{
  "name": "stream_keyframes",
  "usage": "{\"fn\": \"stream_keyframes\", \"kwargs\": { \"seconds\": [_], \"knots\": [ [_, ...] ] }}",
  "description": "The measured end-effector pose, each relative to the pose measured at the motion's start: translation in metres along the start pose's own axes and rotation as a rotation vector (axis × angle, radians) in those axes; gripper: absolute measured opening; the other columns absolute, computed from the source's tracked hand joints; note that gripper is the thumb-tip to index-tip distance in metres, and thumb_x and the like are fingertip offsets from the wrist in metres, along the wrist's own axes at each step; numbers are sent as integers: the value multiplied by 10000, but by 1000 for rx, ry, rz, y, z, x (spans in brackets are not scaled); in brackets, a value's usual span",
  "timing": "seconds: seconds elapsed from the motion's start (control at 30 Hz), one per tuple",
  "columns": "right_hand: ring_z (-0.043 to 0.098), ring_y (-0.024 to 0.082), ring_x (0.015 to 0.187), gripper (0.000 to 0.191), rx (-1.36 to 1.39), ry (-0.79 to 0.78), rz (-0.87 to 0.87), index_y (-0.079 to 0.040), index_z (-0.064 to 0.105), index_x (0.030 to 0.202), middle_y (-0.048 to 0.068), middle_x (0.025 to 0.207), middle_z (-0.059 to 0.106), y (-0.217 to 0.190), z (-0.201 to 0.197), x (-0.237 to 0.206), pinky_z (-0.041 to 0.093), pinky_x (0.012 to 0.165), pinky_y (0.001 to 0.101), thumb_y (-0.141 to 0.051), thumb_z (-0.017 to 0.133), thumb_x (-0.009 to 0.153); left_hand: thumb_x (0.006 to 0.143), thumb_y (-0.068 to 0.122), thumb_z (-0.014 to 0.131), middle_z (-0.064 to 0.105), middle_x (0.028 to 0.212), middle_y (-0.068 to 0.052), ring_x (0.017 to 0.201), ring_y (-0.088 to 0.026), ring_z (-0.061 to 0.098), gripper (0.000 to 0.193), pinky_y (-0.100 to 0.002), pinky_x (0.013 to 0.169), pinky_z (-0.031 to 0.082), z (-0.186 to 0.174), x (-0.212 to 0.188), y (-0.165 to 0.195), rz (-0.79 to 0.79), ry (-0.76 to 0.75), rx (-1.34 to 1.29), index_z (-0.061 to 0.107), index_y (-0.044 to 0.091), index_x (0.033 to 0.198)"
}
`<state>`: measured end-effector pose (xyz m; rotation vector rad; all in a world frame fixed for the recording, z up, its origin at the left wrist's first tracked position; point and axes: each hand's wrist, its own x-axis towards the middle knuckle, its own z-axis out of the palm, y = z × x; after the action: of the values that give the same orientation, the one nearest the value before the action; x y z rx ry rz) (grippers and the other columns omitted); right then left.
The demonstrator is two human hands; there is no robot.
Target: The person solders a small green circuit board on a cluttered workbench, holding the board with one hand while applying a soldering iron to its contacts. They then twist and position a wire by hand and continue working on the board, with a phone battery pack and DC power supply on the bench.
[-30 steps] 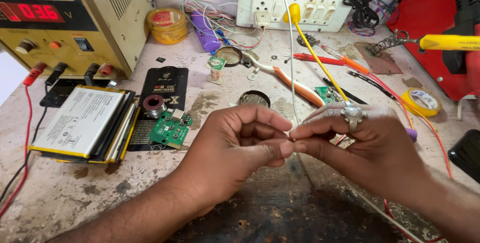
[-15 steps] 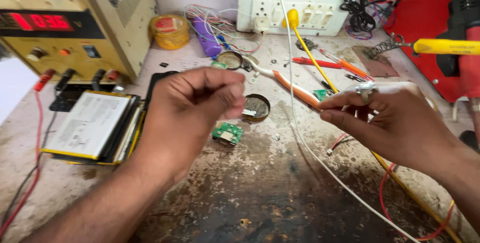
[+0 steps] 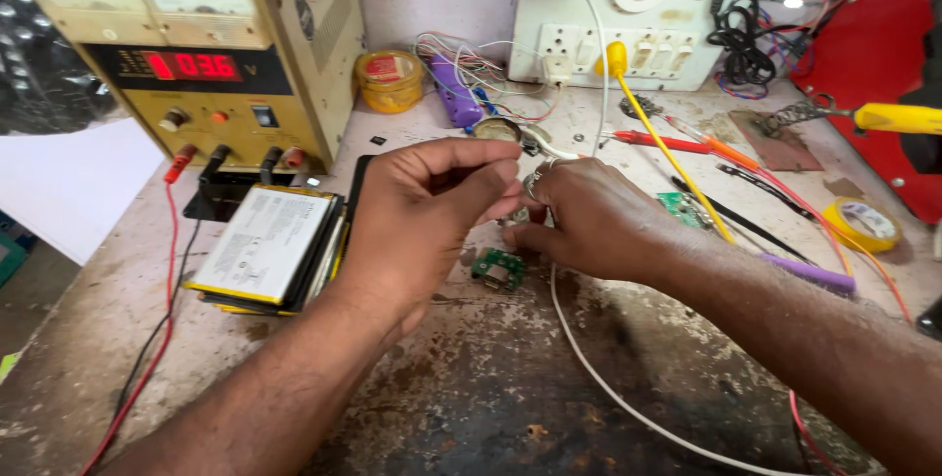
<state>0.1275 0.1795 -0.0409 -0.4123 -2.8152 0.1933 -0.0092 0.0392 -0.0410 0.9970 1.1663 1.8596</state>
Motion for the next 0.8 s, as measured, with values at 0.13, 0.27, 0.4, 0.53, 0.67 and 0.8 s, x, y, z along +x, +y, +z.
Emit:
{"fn": "stream_keyframes", "kwargs": {
  "seconds": [0.13, 0.27, 0.4, 0.53, 0.67, 0.8],
  "knots": [
    [661, 380, 758, 337, 21, -23, 61, -25, 692, 784, 172, 739, 679, -2, 1, 1, 502, 681, 503, -338, 816, 780, 889, -11, 716, 765, 950, -101, 832, -133, 732, 229, -276, 795, 637, -2, 1, 3, -15, -6, -1, 728, -59, 1112],
    [684, 310, 747, 227, 98, -54, 222, -150, 733, 958, 108, 778, 700, -13, -10, -3, 528, 704, 455, -317, 801, 820, 892, -8, 715, 760, 922, -108, 822, -140, 749, 206, -278, 789, 646, -1, 2, 3, -18, -16, -13, 691, -49, 1092],
    [621, 265, 737, 198, 107, 89, 268, -161, 739, 893, 42, 811, 724, -28, -30, -29, 527, 676, 438, -334, 808, 823, 904, 8, 720, 758, 924, -93, 818, -126, 731, 163, -279, 796, 649, -1, 1, 1, -36, -47, -5, 714, -37, 1061],
    [710, 243, 859, 100, 259, 8, -249, -134, 684, 911, 23, 1031, 754, -34, -33, -71, 552, 831, 404, -231, 707, 912, 897, -5, 728, 762, 916, -82, 816, -119, 723, 152, -281, 794, 641, -1, -1, -4, -45, -69, 26, 740, -23, 1048],
    [714, 265, 963, 82, 296, -144, -318, -128, 683, 959, 18, 996, 749, -17, -29, -93, 547, 865, 390, -208, 703, 962, 901, -16, 716, 761, 918, -86, 821, -124, 720, 157, -289, 780, 638, 1, -3, -12, -48, -125, 9, 747, -29, 1054],
    [772, 173, 801, 103, 318, -202, -17, -113, 718, 922, 7, 864, 780, 8, -41, -104, 595, 735, 339, -206, 705, 879, 898, -11, 709, 783, 941, -99, 841, -133, 739, 182, -286, 789, 639, 7, -9, -20, -89, -153, 55, 767, -35, 1069]
  ]
}}
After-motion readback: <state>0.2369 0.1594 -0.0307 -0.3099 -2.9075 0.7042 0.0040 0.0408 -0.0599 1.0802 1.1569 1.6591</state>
